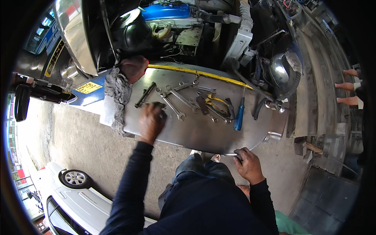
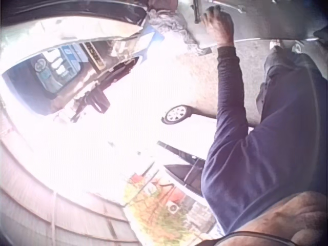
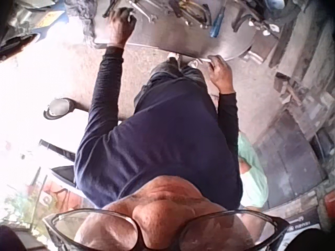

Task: The person retrieves a cable and tools from a cluttered workshop, walks to a vehicle with an open hood, and works on the engine by connecting and adjusting components. They then return to the workshop to gather additional parts and tools.

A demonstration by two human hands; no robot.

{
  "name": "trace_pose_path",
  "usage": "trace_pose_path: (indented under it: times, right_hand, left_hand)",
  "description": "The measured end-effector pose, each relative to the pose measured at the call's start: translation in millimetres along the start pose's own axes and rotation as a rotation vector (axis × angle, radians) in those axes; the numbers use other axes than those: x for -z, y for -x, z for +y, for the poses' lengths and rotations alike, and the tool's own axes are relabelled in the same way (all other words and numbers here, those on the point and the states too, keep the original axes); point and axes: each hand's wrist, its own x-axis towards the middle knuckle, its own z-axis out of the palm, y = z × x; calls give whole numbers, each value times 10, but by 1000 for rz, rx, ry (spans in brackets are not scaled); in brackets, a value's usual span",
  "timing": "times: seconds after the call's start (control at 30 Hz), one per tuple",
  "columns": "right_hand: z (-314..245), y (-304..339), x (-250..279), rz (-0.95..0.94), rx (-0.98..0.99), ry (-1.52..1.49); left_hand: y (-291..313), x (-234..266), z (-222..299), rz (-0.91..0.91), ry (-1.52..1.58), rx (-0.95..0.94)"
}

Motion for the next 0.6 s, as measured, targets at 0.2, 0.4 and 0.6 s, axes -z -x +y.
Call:
trace_pose_path:
  times: [0.2,0.4,0.6]
  right_hand:
    - [262,238,6,77,-24,-35]
    - [492,491,10,63,-137,-32]
    - [958,865,106,175,-215,-4]
  left_hand:
    - [-587,61,-570,-533,-420,-465]
    - [-900,-76,-632,-689,-436,-696]
    - [-922,322,-309,41,-168,-567]
